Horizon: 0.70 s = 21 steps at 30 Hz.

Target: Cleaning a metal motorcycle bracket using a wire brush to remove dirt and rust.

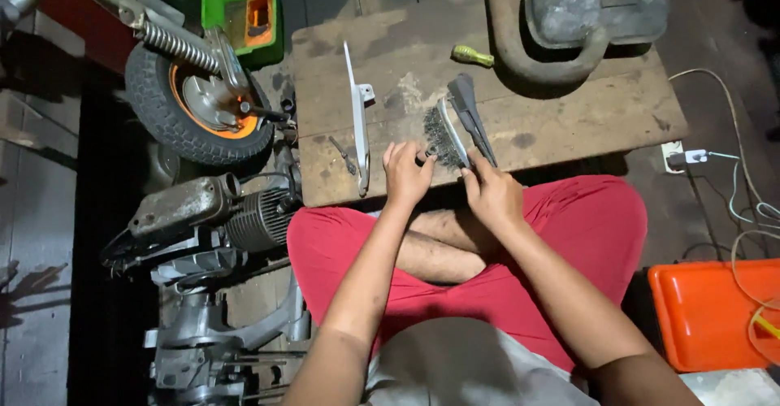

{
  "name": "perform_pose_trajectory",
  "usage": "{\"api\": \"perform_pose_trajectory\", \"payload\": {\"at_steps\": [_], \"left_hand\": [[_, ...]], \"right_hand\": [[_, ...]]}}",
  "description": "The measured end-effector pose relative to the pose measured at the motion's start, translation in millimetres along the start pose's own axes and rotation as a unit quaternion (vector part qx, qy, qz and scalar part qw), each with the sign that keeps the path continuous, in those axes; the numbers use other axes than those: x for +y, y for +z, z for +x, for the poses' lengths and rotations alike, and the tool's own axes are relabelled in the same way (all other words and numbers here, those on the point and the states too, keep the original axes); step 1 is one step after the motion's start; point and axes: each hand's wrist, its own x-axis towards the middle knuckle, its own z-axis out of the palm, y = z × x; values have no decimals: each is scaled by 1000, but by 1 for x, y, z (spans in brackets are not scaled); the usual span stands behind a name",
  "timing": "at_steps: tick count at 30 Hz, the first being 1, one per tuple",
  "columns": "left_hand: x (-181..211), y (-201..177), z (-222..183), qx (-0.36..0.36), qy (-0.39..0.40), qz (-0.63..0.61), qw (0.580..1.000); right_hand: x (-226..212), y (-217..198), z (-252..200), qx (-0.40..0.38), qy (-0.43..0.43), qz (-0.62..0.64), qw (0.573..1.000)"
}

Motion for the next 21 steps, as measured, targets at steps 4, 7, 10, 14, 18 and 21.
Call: {"api": "perform_pose_trajectory", "payload": {"at_steps": [4, 7, 10, 14, 18, 21], "left_hand": [[0, 1, 0, 7, 4, 6, 1000], [0, -2, 2, 4, -17, -13, 1000], [-3, 1, 1, 5, -18, -10, 1000], [1, -1, 0, -11, -1, -12, 1000], [6, -3, 1, -11, 16, 16, 1000], [11, -7, 1, -15, 12, 14, 1000]], "right_hand": [[8, -1, 1, 6, 5, 19, 1000], [4, -13, 2, 2, 10, 78, 997], [3, -15, 3, 17, 1, 152, 988], [-6, -7, 7, 5, 41, 156, 987], [0, 11, 9, -41, 75, 144, 986], [3, 12, 13, -57, 53, 95, 992]]}}
